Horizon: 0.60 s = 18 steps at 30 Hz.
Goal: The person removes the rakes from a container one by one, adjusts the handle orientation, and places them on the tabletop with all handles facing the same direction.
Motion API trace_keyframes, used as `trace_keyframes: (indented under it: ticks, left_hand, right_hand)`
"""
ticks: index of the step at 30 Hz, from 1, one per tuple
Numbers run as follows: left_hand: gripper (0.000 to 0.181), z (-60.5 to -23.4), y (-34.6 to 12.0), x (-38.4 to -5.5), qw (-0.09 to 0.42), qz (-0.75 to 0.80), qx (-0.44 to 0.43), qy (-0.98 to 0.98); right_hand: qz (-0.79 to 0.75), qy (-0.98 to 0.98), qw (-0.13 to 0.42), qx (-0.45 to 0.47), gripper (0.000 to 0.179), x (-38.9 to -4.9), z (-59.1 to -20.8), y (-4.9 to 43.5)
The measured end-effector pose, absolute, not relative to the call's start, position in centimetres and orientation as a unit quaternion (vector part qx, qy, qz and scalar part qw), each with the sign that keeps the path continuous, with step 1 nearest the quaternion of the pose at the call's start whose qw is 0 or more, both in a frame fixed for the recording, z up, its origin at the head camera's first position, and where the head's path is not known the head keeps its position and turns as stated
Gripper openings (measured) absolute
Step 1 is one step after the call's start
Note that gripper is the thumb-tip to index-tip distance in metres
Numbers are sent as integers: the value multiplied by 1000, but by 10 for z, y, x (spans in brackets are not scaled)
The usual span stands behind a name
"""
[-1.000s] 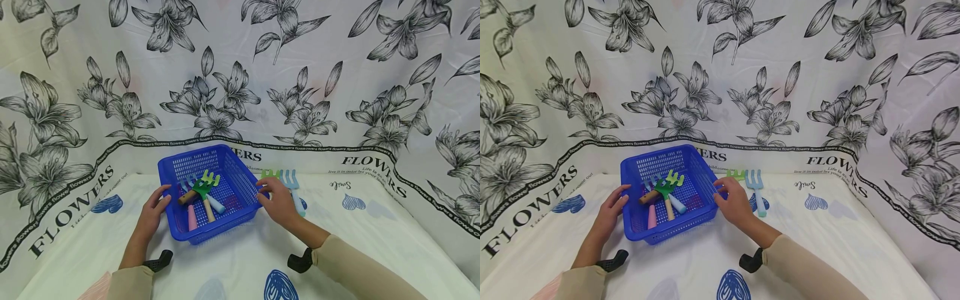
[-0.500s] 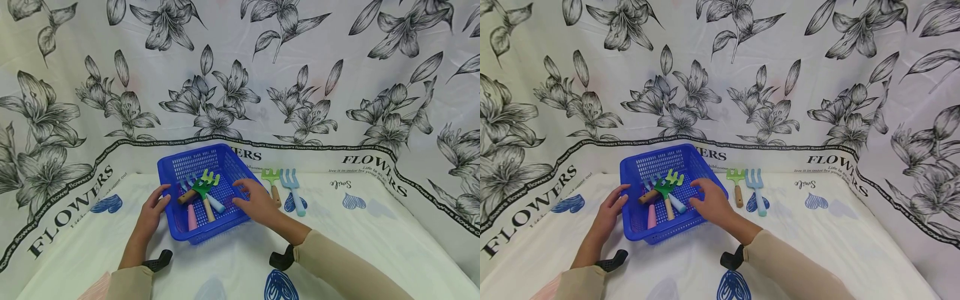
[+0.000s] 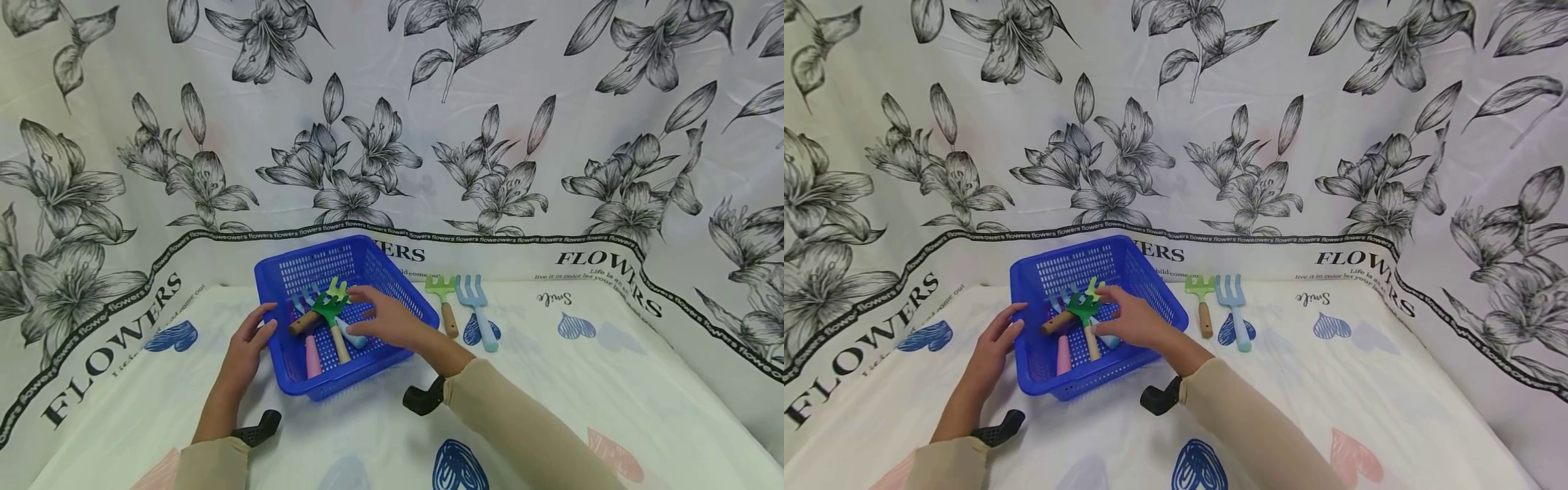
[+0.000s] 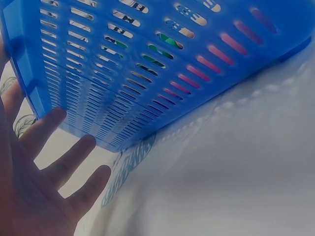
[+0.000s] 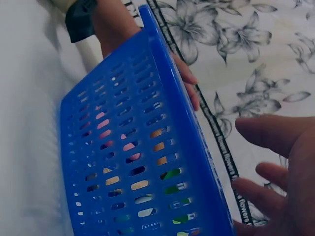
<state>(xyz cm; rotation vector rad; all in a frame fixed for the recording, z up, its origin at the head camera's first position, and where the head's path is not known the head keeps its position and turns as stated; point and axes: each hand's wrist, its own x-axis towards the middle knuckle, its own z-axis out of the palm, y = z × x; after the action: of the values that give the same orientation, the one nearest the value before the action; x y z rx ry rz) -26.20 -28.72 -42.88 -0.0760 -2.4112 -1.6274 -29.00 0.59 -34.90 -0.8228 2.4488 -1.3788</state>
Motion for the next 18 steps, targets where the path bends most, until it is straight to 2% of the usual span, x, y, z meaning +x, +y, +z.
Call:
trace_keyframes:
  ticks: [9,18]
  left_hand:
    - [61,-428,-284,-263,114,-558,-27,-821]
    - [61,-427,-285,-261,111,-557,-17,-823]
  right_hand:
    - [-443,827,136,-319,62,-307,-358,-9]
    - [-323,857,180,-360,64,-312,-359,-23]
